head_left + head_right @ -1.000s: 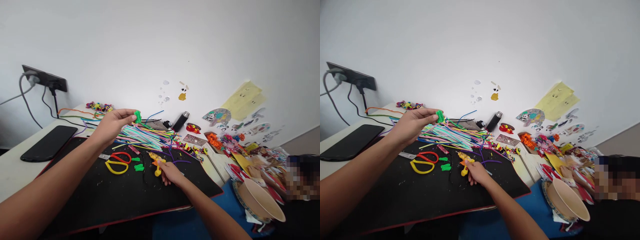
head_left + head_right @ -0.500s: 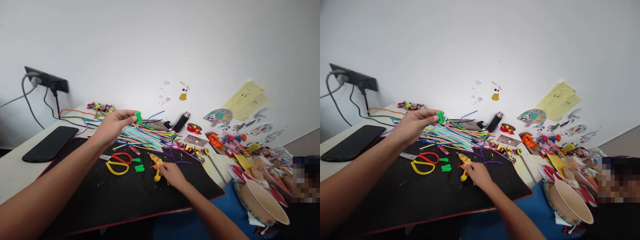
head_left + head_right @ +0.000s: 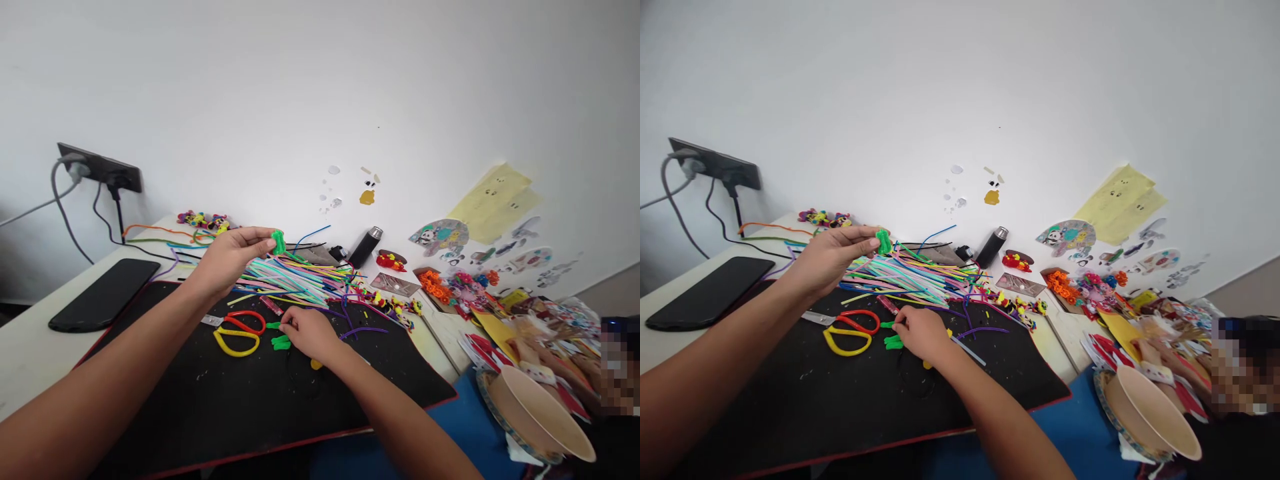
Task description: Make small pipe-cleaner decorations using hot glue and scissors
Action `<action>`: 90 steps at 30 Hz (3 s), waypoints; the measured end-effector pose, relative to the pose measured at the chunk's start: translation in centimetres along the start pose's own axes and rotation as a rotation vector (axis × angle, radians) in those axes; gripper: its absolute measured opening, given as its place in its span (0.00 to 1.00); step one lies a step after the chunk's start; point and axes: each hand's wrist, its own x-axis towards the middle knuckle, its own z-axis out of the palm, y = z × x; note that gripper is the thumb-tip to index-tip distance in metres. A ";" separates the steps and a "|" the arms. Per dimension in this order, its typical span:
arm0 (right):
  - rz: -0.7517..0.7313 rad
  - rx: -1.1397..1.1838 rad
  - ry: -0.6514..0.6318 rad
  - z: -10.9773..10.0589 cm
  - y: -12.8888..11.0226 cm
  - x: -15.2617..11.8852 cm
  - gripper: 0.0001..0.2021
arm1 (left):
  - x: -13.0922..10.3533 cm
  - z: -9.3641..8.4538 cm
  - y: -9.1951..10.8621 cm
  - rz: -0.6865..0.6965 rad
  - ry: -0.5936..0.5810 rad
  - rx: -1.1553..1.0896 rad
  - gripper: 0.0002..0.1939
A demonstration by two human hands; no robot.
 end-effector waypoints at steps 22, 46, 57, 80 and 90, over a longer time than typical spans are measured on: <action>-0.131 -0.159 -0.066 1.1 -0.2 2.4 0.07 | 0.4 -0.3 -0.8 -0.028 -0.022 -0.017 0.16; -0.049 1.210 0.302 1.7 0.8 6.6 0.16 | 1.5 -1.8 -5.7 -0.237 0.004 -0.002 0.18; -0.047 1.265 0.352 1.1 1.3 5.6 0.17 | 0.5 -0.2 -5.6 -0.214 -0.072 0.239 0.19; -0.089 1.073 0.425 0.9 2.0 5.5 0.16 | -0.1 0.2 -6.3 -0.217 -0.136 0.405 0.22; -0.093 1.052 0.420 0.4 1.7 5.2 0.13 | -0.2 0.1 -6.5 -0.193 -0.206 0.419 0.19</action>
